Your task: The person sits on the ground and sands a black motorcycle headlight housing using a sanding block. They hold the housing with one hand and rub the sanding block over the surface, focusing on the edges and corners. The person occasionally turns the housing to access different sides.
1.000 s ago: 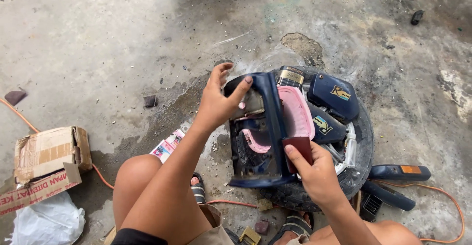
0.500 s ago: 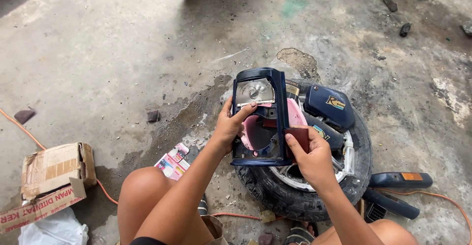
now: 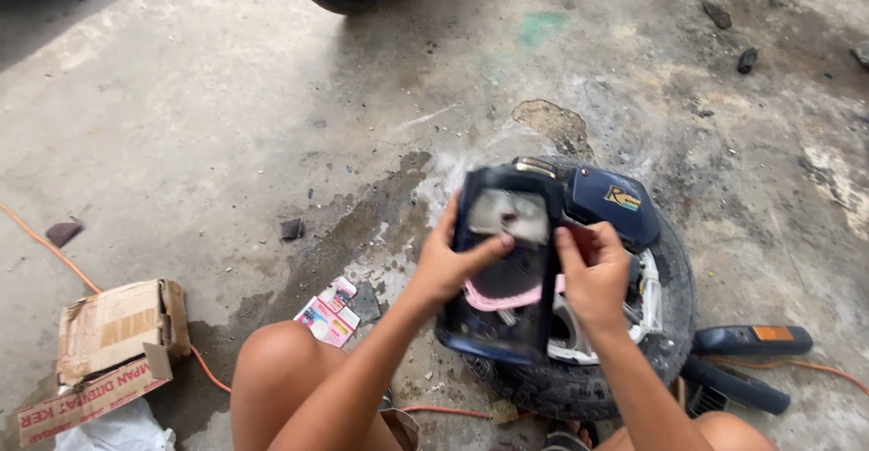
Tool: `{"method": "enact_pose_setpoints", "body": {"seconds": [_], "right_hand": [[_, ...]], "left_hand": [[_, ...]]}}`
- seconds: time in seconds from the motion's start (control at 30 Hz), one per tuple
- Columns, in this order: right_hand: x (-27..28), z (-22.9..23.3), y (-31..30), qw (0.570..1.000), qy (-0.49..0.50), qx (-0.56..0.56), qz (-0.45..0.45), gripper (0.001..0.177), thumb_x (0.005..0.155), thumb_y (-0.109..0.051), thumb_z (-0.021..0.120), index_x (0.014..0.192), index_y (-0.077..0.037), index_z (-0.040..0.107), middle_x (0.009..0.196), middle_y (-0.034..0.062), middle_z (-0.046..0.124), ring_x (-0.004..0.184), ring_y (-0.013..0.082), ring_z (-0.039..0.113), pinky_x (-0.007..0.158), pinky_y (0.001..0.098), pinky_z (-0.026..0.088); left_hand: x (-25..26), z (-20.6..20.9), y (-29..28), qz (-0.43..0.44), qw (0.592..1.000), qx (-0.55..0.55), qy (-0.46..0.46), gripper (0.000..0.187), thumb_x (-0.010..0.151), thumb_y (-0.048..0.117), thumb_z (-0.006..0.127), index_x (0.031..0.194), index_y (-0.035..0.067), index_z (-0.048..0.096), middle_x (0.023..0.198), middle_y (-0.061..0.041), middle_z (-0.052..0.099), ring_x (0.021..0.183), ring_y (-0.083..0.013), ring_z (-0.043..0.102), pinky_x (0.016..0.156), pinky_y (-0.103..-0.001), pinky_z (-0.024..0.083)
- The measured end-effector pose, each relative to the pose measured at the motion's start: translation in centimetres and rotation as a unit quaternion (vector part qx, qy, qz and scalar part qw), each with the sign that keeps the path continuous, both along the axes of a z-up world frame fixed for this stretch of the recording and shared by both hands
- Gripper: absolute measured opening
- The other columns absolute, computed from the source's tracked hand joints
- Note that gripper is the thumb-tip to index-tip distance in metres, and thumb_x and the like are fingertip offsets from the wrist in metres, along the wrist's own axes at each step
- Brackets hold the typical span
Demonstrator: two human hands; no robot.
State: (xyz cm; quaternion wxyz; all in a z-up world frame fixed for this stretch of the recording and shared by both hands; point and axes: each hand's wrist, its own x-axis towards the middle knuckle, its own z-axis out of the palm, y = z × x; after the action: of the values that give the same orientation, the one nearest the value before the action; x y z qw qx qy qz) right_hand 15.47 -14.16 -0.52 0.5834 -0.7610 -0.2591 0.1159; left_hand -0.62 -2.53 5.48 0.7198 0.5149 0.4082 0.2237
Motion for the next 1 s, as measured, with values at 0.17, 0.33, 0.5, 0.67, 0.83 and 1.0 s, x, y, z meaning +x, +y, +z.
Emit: {"method": "enact_pose_setpoints", "body": {"seconds": [0.17,0.33,0.5,0.67,0.83,1.0], "right_hand": [[-3.5,-0.4,-0.7,0.998,0.004,-0.006,0.062,0.021,0.093,-0.010,0.075,0.079,-0.005,0.061,0.064,0.0011,0.053,0.059,0.0102,0.044,0.053,0.0251,0.038],[-2.7,0.9,0.5,1.000,-0.013,0.010,-0.017,0.027,0.094,-0.013,0.078,0.075,-0.009,0.059,0.060,0.0003,0.051,0.055,0.0102,0.044,0.051,0.0225,0.035],[-5.8,-2.2,-0.6,0.999,0.022,-0.012,-0.021,0.026,0.089,-0.015,0.081,0.071,-0.010,0.063,0.058,-0.0012,0.052,0.055,0.0107,0.045,0.052,0.0235,0.037],[-2.9,-3.1,0.2,0.999,0.001,-0.039,-0.024,0.023,0.092,-0.017,0.080,0.076,-0.008,0.066,0.059,0.0029,0.053,0.055,0.0132,0.048,0.051,0.0267,0.040],[-0.6,-6.5,0.5,0.993,0.043,-0.102,0.035,0.019,0.083,-0.023,0.088,0.076,-0.012,0.073,0.060,0.0020,0.061,0.056,0.0133,0.055,0.050,0.0260,0.045],[5.5,-11.2,2.9,0.933,-0.095,-0.330,0.104,0.034,0.079,-0.042,0.085,0.103,-0.018,0.079,0.090,0.0081,0.078,0.092,0.0322,0.076,0.080,0.0441,0.058]], "left_hand": [[-0.2,-2.8,4.3,0.063,0.996,0.021,-0.057,0.110,0.067,0.032,0.086,0.161,0.012,0.032,0.128,-0.021,0.066,0.110,-0.0264,0.068,0.095,-0.033,0.056],[0.1,-3.6,2.2,0.038,0.998,-0.030,-0.047,0.111,0.069,0.035,0.092,0.162,0.016,0.034,0.110,-0.018,0.071,0.097,-0.0201,0.066,0.087,-0.031,0.058],[-0.1,-2.0,4.4,0.083,0.997,0.009,-0.001,0.111,0.064,0.046,0.092,0.159,0.020,0.041,0.118,-0.025,0.069,0.106,-0.0239,0.065,0.091,-0.038,0.055],[0.2,-3.7,3.1,0.053,0.998,0.019,0.031,0.108,0.062,0.045,0.092,0.156,0.019,0.046,0.120,-0.028,0.070,0.108,-0.0304,0.068,0.092,-0.036,0.056],[0.2,-6.3,6.0,0.104,0.994,0.039,0.016,0.113,0.059,0.044,0.097,0.156,0.018,0.046,0.112,-0.017,0.071,0.095,-0.0189,0.065,0.084,-0.027,0.056],[-0.4,-8.3,7.5,0.153,0.986,0.049,0.037,0.113,0.065,0.046,0.096,0.158,0.015,0.041,0.105,-0.009,0.068,0.092,-0.0142,0.064,0.080,-0.027,0.057]]}}
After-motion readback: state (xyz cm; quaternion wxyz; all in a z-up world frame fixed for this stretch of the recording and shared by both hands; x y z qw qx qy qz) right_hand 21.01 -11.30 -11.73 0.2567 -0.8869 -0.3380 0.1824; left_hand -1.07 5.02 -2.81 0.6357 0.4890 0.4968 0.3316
